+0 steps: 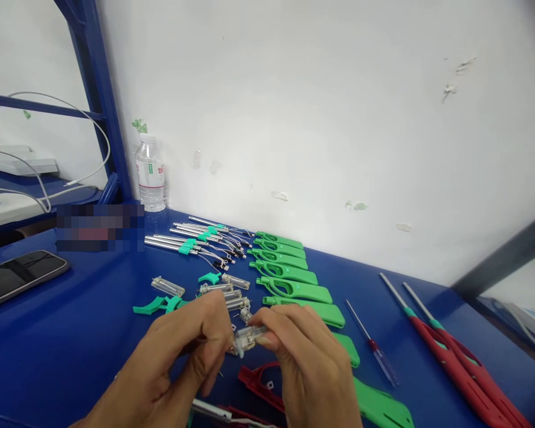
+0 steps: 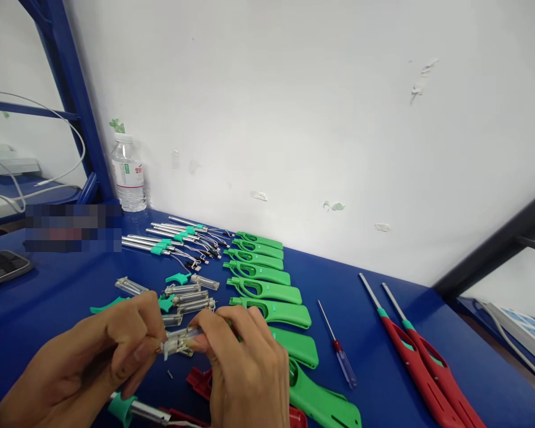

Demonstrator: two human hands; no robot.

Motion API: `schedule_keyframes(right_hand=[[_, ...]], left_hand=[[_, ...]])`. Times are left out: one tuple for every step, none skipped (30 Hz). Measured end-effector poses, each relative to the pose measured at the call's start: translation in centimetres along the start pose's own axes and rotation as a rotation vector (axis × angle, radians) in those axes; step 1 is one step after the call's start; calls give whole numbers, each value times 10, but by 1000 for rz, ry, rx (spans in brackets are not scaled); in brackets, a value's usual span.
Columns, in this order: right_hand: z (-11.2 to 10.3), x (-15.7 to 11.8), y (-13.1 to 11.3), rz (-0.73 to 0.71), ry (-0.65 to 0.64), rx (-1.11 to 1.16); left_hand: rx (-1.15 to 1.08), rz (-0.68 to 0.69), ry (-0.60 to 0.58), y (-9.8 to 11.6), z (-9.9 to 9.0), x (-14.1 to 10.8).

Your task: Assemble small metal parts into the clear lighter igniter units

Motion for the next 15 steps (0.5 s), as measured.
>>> schedule_keyframes(right_hand=[[0,0,1,-3,2,-4],[-1,0,2,-5,8,-8],[-3,0,4,-2,16,-9],[-5,0,6,7,27,-1],[-7,0,9,22,43,16],[-10,-1,13,42,60,41],[-13,-1,16,64,78,68],[-16,-1,19,85,94,89],[-18,-1,21,101,109,99],[-20,-1,23,114,119,99],[-21,-1,23,121,125,97],[-21,-1,24,124,127,96],[-21,-1,23,125,126,97],[-20,-1,23,124,124,100],[-20,-1,22,123,123,102]], left_hand=[[21,-3,-36,-2,-1,2],[48,-13,-83,-4,-2,4],[86,-23,-133,-7,-4,7],[134,-33,-181,-11,-6,9],[199,-42,-209,-16,-11,11],[285,-35,-223,-20,-16,13],[390,-25,-243,-25,-21,13],[498,0,-276,-29,-23,12],[591,38,-340,-33,-21,10],[672,74,-401,-37,-19,7],[734,102,-434,-40,-18,4],[781,136,-459,-42,-16,2],[811,164,-465,-43,-14,1],[825,191,-465,-44,-12,1],[827,214,-466,-45,-9,2]])
Point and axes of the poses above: each hand's wrist, its own x-axis towards the middle knuckle, its own z-axis out of the palm, y = z × x, the point moved 9 cm from there along x, towards the middle knuckle, and after that the axes turned 15 degrees about -x, right-handed, at the moved point
